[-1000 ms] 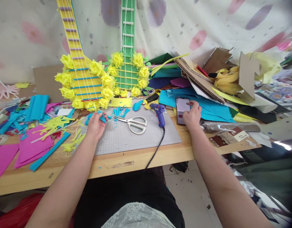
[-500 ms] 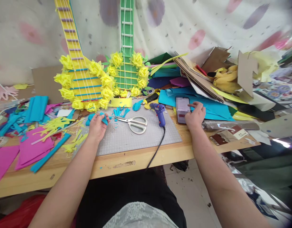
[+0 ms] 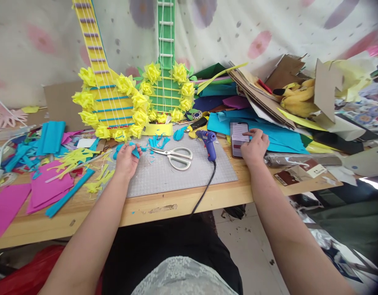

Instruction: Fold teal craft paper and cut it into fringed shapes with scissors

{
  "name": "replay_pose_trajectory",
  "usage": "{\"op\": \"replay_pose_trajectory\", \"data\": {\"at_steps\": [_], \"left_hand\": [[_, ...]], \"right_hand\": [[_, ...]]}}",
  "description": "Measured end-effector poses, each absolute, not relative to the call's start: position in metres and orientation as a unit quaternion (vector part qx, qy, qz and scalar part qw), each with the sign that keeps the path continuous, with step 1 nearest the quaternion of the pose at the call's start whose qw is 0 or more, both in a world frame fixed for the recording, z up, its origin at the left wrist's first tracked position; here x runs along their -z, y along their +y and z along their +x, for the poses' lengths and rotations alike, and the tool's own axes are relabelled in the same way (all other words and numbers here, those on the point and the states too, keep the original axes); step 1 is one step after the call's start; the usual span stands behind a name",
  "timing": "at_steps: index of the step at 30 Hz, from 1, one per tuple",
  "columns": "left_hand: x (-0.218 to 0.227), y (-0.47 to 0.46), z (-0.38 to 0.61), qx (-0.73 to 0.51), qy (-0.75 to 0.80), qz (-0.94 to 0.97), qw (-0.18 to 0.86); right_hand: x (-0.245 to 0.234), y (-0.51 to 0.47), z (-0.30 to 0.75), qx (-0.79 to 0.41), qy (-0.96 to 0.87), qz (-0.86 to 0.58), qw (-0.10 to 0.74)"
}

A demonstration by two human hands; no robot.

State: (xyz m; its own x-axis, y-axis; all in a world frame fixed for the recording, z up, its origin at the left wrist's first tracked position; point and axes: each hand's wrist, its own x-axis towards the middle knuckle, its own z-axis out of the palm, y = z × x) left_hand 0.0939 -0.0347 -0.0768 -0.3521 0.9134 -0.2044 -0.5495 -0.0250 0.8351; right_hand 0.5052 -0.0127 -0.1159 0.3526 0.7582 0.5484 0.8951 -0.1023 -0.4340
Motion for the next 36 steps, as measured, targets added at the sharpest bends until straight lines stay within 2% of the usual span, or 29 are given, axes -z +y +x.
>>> {"op": "replay_pose_trajectory", "data": {"at_steps": [8, 17, 27, 36], "left_hand": [[0.076, -0.036, 0.094, -0.692, 0.455, 0.195, 0.526], [0.075, -0.036, 0.094, -0.69, 0.46, 0.191, 0.526], [0.079, -0.035, 0.091, -0.693, 0.452, 0.194, 0.526], [0.083, -0.036, 0.089, -0.694, 0.446, 0.212, 0.523]], "right_hand": [[0.117, -0.001, 0.508, 0.088, -0.588, -0.728, 0.341], [0.113, -0.013, 0.513, 0.094, -0.558, -0.731, 0.381], [0.114, -0.012, 0.508, 0.084, -0.579, -0.73, 0.353], [0.111, -0.023, 0.515, 0.086, -0.532, -0.758, 0.367]]}}
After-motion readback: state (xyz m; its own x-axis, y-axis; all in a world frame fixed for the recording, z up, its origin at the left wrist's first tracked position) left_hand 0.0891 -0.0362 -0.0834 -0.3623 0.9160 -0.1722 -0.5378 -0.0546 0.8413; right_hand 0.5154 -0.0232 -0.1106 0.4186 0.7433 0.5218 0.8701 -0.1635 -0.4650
